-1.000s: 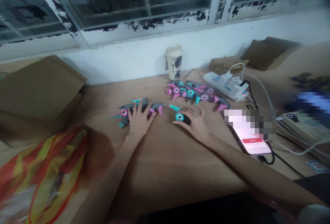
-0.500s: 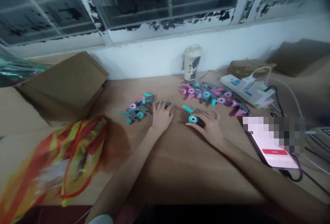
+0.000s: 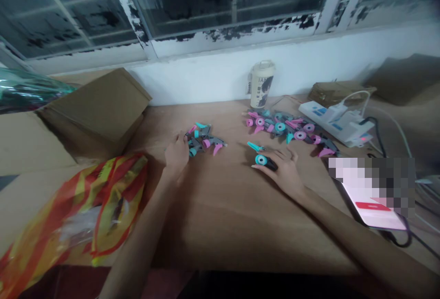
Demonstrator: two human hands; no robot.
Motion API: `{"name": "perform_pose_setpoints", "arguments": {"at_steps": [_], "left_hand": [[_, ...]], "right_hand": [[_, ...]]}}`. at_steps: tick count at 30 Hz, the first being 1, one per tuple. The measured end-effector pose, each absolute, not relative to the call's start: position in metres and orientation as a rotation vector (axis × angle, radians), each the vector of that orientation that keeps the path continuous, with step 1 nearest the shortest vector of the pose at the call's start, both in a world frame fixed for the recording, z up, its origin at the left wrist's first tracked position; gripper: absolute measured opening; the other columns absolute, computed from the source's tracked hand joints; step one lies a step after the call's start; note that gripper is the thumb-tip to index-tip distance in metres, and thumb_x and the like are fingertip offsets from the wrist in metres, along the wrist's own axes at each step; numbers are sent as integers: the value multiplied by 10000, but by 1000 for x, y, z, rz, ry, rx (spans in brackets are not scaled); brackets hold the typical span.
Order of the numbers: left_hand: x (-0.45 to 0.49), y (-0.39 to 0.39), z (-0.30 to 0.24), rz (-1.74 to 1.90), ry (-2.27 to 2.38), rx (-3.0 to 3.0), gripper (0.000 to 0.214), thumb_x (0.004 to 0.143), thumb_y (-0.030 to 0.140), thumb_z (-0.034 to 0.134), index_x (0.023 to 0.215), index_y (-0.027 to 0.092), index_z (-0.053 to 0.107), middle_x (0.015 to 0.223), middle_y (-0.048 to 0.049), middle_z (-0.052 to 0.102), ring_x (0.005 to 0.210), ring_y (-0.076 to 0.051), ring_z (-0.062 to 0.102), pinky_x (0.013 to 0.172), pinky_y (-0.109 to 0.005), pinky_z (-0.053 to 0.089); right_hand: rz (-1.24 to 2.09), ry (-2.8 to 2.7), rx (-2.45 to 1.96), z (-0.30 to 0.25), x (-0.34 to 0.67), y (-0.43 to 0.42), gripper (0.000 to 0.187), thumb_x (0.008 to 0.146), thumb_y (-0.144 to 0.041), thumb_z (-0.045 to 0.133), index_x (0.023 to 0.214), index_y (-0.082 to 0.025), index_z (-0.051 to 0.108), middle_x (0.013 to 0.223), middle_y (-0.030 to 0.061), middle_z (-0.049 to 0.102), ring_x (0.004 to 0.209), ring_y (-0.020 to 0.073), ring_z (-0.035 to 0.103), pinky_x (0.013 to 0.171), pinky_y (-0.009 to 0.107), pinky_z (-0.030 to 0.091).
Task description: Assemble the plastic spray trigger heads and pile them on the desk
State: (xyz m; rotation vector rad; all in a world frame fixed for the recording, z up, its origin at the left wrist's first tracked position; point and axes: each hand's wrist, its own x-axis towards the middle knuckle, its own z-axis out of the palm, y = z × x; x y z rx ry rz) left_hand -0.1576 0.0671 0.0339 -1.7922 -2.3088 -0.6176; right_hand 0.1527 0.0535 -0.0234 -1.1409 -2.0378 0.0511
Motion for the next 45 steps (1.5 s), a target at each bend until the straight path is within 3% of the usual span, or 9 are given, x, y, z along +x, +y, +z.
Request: {"name": "perform_pose_setpoints", "arguments": {"at_steps": [5, 9, 16, 21, 25, 28, 32, 40, 45], "left_hand": [[-166, 79, 39, -481, -2404, -1626, 386, 853, 127, 376, 1094, 211, 665, 921, -165, 699, 842, -303, 652, 707, -383, 476], [-173, 85, 44, -440, -2441, -1534, 331, 846, 165, 418, 1021, 170, 699, 889, -176, 695, 822, -302, 642, 674, -378, 476], [-157, 72, 51, -445, -2402, -1643, 271, 844, 289, 502, 1019, 219, 695, 906, -141, 694, 808, -307, 646, 671, -399, 482], [-107, 47, 50, -895, -2104, -1944, 229, 853, 270, 511, 1000, 192, 668, 1076, -98, 651, 925, -254, 623, 791, -364, 484], [-54, 24, 26, -1425, -2138, -2392, 246, 869, 375, 491, 961, 211, 650, 930, -26, 686, 763, -157, 644, 721, -283, 515], [-27, 13, 7, -1641, -2278, -2558, 261, 854, 400, 510, 984, 204, 622, 922, -31, 682, 801, -162, 647, 684, -266, 525], [-19, 8, -3, -1579, -2225, -2684, 196, 827, 369, 561, 905, 202, 627, 883, -17, 688, 826, -165, 640, 763, -280, 499], [-26, 11, -6, -1572, -2221, -2735, 188, 842, 360, 541, 898, 205, 633, 847, -6, 679, 777, -157, 626, 730, -266, 478], [-26, 12, -5, -1591, -2189, -2857, 180, 812, 344, 589, 913, 198, 620, 879, -11, 665, 819, -155, 614, 759, -264, 470]], "right_hand": [[39, -2039, -1124, -24, 153, 54, 374, 811, -557, 525, 1025, -264, 617, 1019, 29, 694, 1013, 248, 606, 1027, 506, 172], [41, -2053, -1128, -25, 154, 54, 369, 815, -559, 518, 1004, -261, 623, 1009, 29, 696, 1007, 249, 607, 1020, 502, 185], [74, -2046, -1144, -22, 153, 52, 367, 805, -551, 539, 1023, -267, 617, 1020, 20, 696, 1013, 239, 604, 1036, 495, 158], [57, -2002, -1169, -14, 154, 50, 364, 801, -557, 541, 989, -259, 631, 968, 17, 704, 965, 229, 610, 1039, 487, 163], [62, -2027, -1159, -12, 154, 46, 326, 789, -534, 576, 972, -271, 635, 916, -10, 708, 932, 207, 609, 1052, 471, 138], [85, -2092, -1082, -14, 154, 43, 272, 815, -480, 576, 990, -278, 629, 929, -20, 707, 935, 184, 602, 1057, 446, 128], [133, -2175, -993, -18, 153, 41, 234, 859, -416, 539, 1036, -284, 616, 956, -17, 706, 950, 169, 593, 1068, 438, 99], [170, -2235, -926, -19, 156, 34, 319, 863, -344, 544, 1180, -301, 555, 1036, -24, 685, 1010, 149, 572, 1093, 426, 54], [184, -2163, -972, -20, 156, 31, 262, 864, -351, 542, 1112, -281, 590, 949, -15, 706, 964, 152, 593, 1086, 431, 70]]}}
